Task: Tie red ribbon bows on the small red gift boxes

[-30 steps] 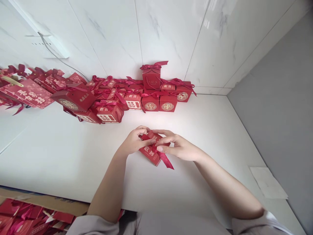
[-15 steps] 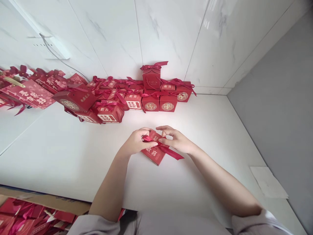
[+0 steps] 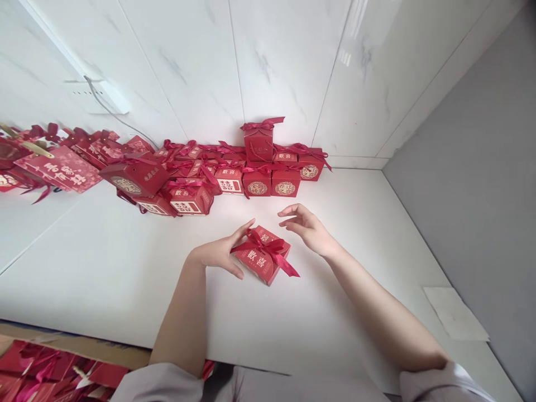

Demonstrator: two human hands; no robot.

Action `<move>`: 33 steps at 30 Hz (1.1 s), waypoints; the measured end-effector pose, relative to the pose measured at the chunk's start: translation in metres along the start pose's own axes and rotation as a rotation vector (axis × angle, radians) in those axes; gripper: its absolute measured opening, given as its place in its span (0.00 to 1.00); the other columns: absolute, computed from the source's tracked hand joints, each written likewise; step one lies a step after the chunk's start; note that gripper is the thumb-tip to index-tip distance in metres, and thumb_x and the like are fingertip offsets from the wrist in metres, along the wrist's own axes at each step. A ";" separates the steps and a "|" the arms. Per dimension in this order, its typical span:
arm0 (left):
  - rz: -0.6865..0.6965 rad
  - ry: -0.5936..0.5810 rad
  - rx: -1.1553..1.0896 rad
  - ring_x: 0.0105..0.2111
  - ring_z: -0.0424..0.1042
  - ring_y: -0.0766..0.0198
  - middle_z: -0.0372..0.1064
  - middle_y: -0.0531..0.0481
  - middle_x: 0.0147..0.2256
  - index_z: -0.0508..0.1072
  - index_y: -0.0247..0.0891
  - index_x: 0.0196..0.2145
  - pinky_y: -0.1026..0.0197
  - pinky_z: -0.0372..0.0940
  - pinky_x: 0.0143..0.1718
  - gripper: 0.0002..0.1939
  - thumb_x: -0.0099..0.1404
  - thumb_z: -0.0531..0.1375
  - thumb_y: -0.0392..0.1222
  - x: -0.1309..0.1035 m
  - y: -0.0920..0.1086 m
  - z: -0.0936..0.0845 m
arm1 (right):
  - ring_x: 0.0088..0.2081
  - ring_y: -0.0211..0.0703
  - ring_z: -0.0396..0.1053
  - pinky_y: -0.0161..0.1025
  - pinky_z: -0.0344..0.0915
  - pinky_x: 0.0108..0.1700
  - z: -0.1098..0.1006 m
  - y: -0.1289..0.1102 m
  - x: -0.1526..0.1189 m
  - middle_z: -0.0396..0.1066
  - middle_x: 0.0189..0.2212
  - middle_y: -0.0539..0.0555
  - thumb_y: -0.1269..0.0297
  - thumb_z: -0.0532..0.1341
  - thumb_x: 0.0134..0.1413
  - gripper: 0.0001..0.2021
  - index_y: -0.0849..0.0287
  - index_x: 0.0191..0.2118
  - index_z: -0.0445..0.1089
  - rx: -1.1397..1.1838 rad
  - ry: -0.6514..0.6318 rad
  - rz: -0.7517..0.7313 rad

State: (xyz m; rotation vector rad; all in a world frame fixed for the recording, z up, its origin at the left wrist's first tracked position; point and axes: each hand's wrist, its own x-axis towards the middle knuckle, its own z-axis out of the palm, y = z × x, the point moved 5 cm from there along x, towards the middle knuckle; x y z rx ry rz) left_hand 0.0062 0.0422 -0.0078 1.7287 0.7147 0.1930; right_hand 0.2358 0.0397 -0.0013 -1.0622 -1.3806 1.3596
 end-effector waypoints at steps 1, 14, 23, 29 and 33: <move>0.007 -0.025 -0.010 0.65 0.54 0.46 0.47 0.41 0.67 0.34 0.54 0.69 0.44 0.59 0.60 0.65 0.46 0.73 0.39 0.003 -0.003 0.003 | 0.45 0.45 0.73 0.48 0.63 0.51 -0.001 0.000 0.001 0.68 0.50 0.54 0.63 0.60 0.56 0.09 0.53 0.44 0.65 0.015 0.013 0.009; 0.155 0.611 -0.321 0.51 0.71 0.43 0.72 0.40 0.50 0.66 0.38 0.56 0.45 0.67 0.51 0.36 0.52 0.69 0.51 0.048 -0.029 -0.002 | 0.61 0.51 0.61 0.52 0.54 0.64 0.014 0.057 0.016 0.66 0.59 0.52 0.35 0.48 0.58 0.31 0.49 0.58 0.63 0.443 -0.081 -0.075; 0.219 0.770 -0.257 0.52 0.69 0.49 0.68 0.41 0.53 0.64 0.39 0.57 0.49 0.65 0.51 0.32 0.62 0.56 0.62 0.057 -0.037 0.001 | 0.61 0.55 0.61 0.57 0.58 0.62 0.017 0.057 0.011 0.63 0.60 0.57 0.53 0.67 0.51 0.35 0.50 0.63 0.55 0.291 -0.083 -0.124; 0.304 0.944 -0.144 0.48 0.70 0.57 0.68 0.44 0.49 0.62 0.43 0.54 0.53 0.64 0.50 0.22 0.67 0.53 0.54 0.028 -0.022 -0.023 | 0.63 0.58 0.58 0.56 0.57 0.62 0.017 0.048 0.009 0.59 0.63 0.58 0.56 0.72 0.44 0.45 0.50 0.66 0.50 0.251 -0.268 -0.154; 0.399 1.027 0.246 0.53 0.67 0.55 0.66 0.44 0.50 0.66 0.42 0.43 0.53 0.64 0.51 0.11 0.64 0.58 0.46 -0.003 0.017 -0.027 | 0.64 0.56 0.55 0.53 0.53 0.65 0.022 0.034 0.006 0.55 0.65 0.58 0.58 0.74 0.41 0.46 0.51 0.65 0.52 0.135 -0.377 -0.214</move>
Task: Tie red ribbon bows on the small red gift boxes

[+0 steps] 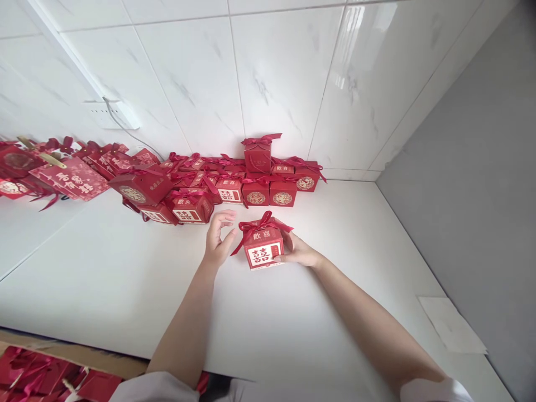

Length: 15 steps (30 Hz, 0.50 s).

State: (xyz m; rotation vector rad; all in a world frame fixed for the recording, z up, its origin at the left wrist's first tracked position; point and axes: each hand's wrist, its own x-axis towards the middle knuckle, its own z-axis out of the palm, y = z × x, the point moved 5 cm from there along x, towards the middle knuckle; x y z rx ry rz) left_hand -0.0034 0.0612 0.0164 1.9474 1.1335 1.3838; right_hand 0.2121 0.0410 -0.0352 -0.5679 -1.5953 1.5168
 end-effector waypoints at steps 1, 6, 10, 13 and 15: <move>0.049 -0.016 0.075 0.53 0.66 0.55 0.65 0.44 0.51 0.68 0.41 0.41 0.52 0.63 0.53 0.08 0.64 0.58 0.44 0.001 0.009 -0.004 | 0.65 0.56 0.54 0.53 0.52 0.66 0.002 -0.002 0.001 0.54 0.66 0.58 0.59 0.74 0.41 0.45 0.51 0.65 0.54 -0.026 -0.016 -0.008; 0.171 -0.180 0.335 0.53 0.65 0.55 0.65 0.46 0.52 0.74 0.43 0.37 0.49 0.59 0.57 0.07 0.64 0.57 0.37 0.002 0.032 -0.005 | 0.68 0.56 0.47 0.54 0.47 0.67 0.004 0.003 0.000 0.46 0.69 0.56 0.60 0.75 0.38 0.52 0.47 0.68 0.48 -0.102 -0.039 0.023; 0.160 -0.266 0.401 0.54 0.63 0.54 0.65 0.46 0.53 0.74 0.42 0.38 0.50 0.59 0.57 0.08 0.64 0.56 0.36 0.002 0.031 -0.008 | 0.69 0.56 0.45 0.57 0.44 0.67 0.001 0.010 -0.003 0.47 0.69 0.57 0.61 0.75 0.39 0.55 0.47 0.69 0.43 -0.130 -0.034 0.051; 0.141 -0.303 0.427 0.55 0.63 0.54 0.64 0.46 0.54 0.74 0.42 0.38 0.49 0.58 0.57 0.08 0.65 0.55 0.36 0.001 0.032 -0.011 | 0.68 0.57 0.45 0.58 0.43 0.67 0.000 0.012 -0.003 0.49 0.68 0.58 0.61 0.75 0.39 0.54 0.48 0.69 0.45 -0.136 -0.022 0.065; 0.120 -0.311 0.432 0.55 0.63 0.54 0.64 0.46 0.54 0.73 0.41 0.38 0.49 0.58 0.57 0.09 0.67 0.53 0.36 0.002 0.034 -0.012 | 0.68 0.57 0.45 0.57 0.44 0.68 0.000 0.012 -0.003 0.49 0.68 0.58 0.61 0.75 0.39 0.53 0.48 0.69 0.47 -0.135 -0.025 0.065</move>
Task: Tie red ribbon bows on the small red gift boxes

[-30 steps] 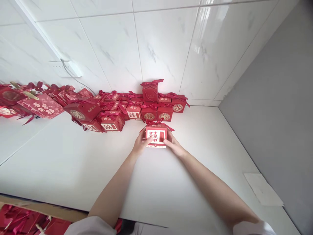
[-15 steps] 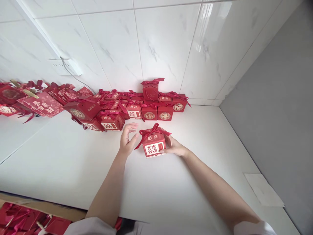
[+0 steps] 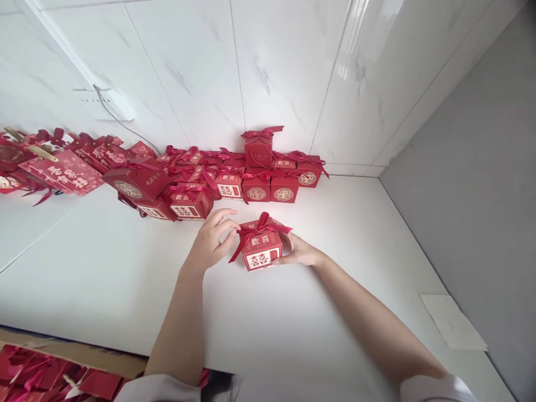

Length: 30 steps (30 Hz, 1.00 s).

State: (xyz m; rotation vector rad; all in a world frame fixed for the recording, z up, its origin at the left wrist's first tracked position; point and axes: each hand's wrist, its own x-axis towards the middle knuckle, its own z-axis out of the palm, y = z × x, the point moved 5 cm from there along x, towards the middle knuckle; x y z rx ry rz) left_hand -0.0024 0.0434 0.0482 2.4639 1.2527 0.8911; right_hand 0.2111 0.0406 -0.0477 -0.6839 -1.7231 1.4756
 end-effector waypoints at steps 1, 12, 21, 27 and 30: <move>-0.010 -0.002 -0.009 0.54 0.63 0.54 0.65 0.45 0.53 0.72 0.41 0.38 0.49 0.58 0.57 0.09 0.67 0.52 0.37 0.000 0.001 0.000 | 0.68 0.57 0.46 0.57 0.44 0.68 0.000 -0.001 0.000 0.49 0.68 0.58 0.61 0.75 0.39 0.52 0.48 0.68 0.47 0.002 -0.003 -0.003; -0.200 0.030 -0.448 0.55 0.66 0.55 0.67 0.42 0.52 0.64 0.40 0.36 0.52 0.61 0.55 0.09 0.70 0.52 0.48 0.004 -0.006 0.022 | 0.68 0.56 0.46 0.54 0.45 0.68 0.002 -0.011 0.002 0.47 0.68 0.56 0.61 0.74 0.40 0.51 0.49 0.68 0.48 0.012 -0.033 -0.036; -0.273 0.230 -0.417 0.41 0.73 0.61 0.70 0.49 0.37 0.67 0.41 0.39 0.58 0.64 0.47 0.09 0.66 0.59 0.48 0.001 -0.021 0.019 | 0.68 0.56 0.47 0.55 0.46 0.68 0.003 -0.009 0.001 0.47 0.68 0.56 0.62 0.74 0.41 0.50 0.49 0.68 0.48 0.013 -0.037 -0.034; -0.257 0.106 -0.457 0.42 0.73 0.57 0.73 0.49 0.36 0.65 0.41 0.47 0.53 0.63 0.51 0.18 0.63 0.61 0.49 0.003 -0.012 0.023 | 0.68 0.56 0.46 0.56 0.46 0.68 0.003 -0.010 0.003 0.49 0.68 0.56 0.61 0.74 0.40 0.53 0.48 0.69 0.45 0.003 -0.033 -0.026; -0.259 0.057 -0.412 0.44 0.72 0.56 0.73 0.48 0.39 0.66 0.42 0.47 0.52 0.62 0.53 0.21 0.59 0.65 0.48 0.003 -0.006 0.025 | 0.68 0.56 0.45 0.56 0.46 0.68 0.003 -0.011 0.002 0.49 0.68 0.55 0.61 0.74 0.40 0.52 0.48 0.69 0.46 -0.004 -0.033 -0.022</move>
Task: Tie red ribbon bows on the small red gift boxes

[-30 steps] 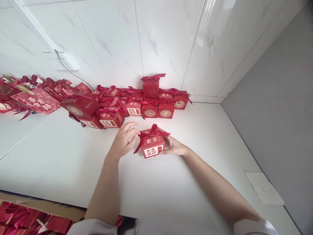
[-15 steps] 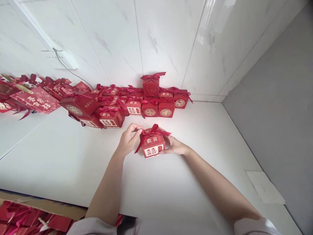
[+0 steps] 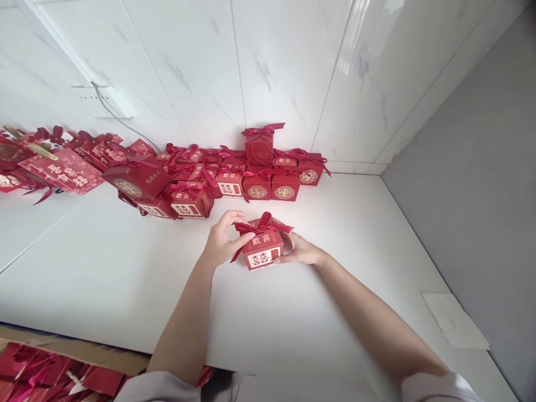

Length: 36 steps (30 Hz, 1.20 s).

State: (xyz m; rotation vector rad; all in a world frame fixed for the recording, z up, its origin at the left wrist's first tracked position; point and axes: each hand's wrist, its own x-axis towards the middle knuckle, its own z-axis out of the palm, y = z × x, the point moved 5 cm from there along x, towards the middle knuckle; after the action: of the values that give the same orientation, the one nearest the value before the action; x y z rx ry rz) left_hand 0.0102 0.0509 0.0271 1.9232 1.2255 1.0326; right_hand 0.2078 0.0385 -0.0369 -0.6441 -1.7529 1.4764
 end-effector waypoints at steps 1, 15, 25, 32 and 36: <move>-0.003 -0.007 0.003 0.44 0.72 0.57 0.73 0.48 0.39 0.67 0.42 0.47 0.53 0.62 0.53 0.20 0.59 0.65 0.47 0.000 0.001 0.001 | 0.68 0.56 0.46 0.56 0.46 0.68 0.000 0.000 0.000 0.49 0.68 0.55 0.62 0.74 0.40 0.52 0.48 0.69 0.47 0.002 -0.001 0.000; 0.050 0.002 0.008 0.41 0.75 0.59 0.74 0.47 0.39 0.72 0.39 0.40 0.57 0.68 0.46 0.09 0.62 0.62 0.41 0.001 -0.001 -0.004 | 0.68 0.56 0.47 0.55 0.46 0.68 -0.001 0.007 -0.002 0.47 0.68 0.56 0.61 0.74 0.40 0.49 0.49 0.67 0.50 0.023 0.003 0.013; 0.089 0.029 0.008 0.41 0.75 0.62 0.74 0.49 0.38 0.74 0.40 0.39 0.61 0.69 0.44 0.06 0.64 0.59 0.38 0.000 -0.004 -0.007 | 0.68 0.55 0.47 0.53 0.46 0.68 -0.001 0.008 -0.001 0.49 0.68 0.57 0.60 0.74 0.40 0.53 0.49 0.69 0.45 -0.008 -0.008 -0.004; 0.079 0.117 0.064 0.39 0.74 0.62 0.74 0.50 0.37 0.74 0.41 0.38 0.59 0.68 0.46 0.06 0.61 0.63 0.40 0.001 -0.011 -0.022 | 0.68 0.55 0.46 0.53 0.47 0.68 -0.002 0.008 -0.002 0.47 0.69 0.57 0.59 0.74 0.41 0.54 0.48 0.70 0.42 -0.018 -0.002 -0.002; 0.082 0.217 -0.014 0.36 0.74 0.64 0.73 0.51 0.35 0.74 0.40 0.36 0.60 0.69 0.43 0.07 0.59 0.66 0.41 0.003 -0.018 -0.030 | 0.69 0.54 0.46 0.52 0.47 0.68 -0.003 0.010 -0.003 0.49 0.68 0.57 0.59 0.74 0.42 0.53 0.49 0.70 0.43 -0.031 -0.001 -0.001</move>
State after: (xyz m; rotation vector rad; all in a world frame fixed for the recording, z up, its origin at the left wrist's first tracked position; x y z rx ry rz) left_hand -0.0231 0.0628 0.0282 1.9023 1.2605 1.3172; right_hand 0.2107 0.0402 -0.0471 -0.6582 -1.7795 1.4511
